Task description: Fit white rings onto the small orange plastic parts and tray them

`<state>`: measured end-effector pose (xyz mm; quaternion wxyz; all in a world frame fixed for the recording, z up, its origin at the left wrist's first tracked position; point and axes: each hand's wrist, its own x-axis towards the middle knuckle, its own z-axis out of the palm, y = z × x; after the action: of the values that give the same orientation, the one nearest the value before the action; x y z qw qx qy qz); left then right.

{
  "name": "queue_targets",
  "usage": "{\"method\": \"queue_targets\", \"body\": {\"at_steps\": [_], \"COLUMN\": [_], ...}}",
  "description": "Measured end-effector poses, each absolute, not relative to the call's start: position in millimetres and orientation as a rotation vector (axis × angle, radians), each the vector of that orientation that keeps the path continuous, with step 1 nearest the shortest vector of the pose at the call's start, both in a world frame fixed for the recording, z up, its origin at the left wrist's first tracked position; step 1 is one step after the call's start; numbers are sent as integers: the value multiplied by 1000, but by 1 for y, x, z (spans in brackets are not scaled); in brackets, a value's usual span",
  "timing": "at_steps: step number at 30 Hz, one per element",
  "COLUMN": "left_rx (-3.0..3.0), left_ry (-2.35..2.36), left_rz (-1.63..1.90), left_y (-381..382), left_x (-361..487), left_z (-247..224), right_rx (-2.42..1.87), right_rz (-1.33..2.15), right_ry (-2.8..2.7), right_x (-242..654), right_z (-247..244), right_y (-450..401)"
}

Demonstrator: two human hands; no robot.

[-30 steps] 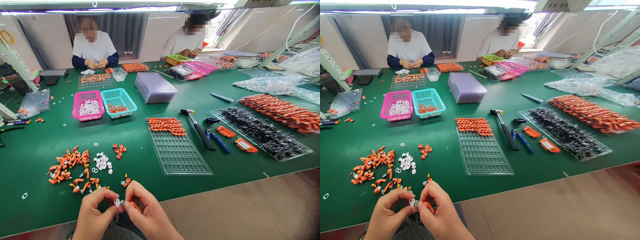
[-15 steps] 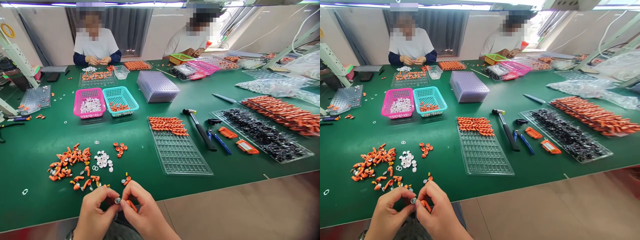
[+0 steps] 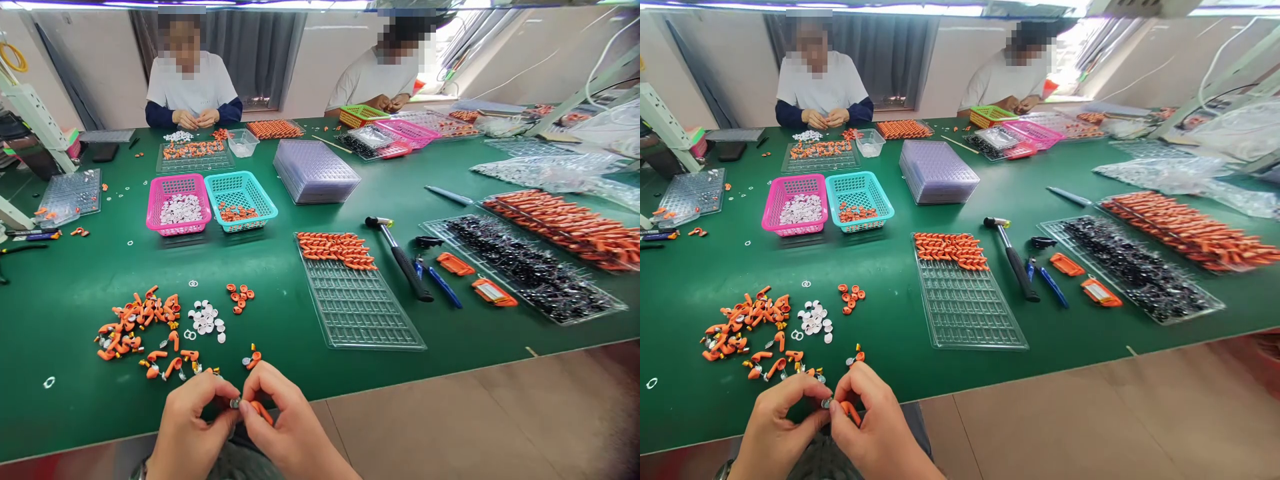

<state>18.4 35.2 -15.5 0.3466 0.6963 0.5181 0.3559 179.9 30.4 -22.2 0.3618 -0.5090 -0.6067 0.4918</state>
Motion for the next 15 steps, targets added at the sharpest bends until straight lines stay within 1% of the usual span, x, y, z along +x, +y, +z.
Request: {"method": "queue_targets", "body": {"at_steps": [15], "left_rx": [1636], "left_ry": [1196], "left_rz": [1056], "left_y": [25], "left_x": [11], "left_z": [-17], "right_rx": [-1208], "right_rz": [1325], "right_ry": [-1431], "right_x": [185], "right_z": [-23], "right_y": [27]}}
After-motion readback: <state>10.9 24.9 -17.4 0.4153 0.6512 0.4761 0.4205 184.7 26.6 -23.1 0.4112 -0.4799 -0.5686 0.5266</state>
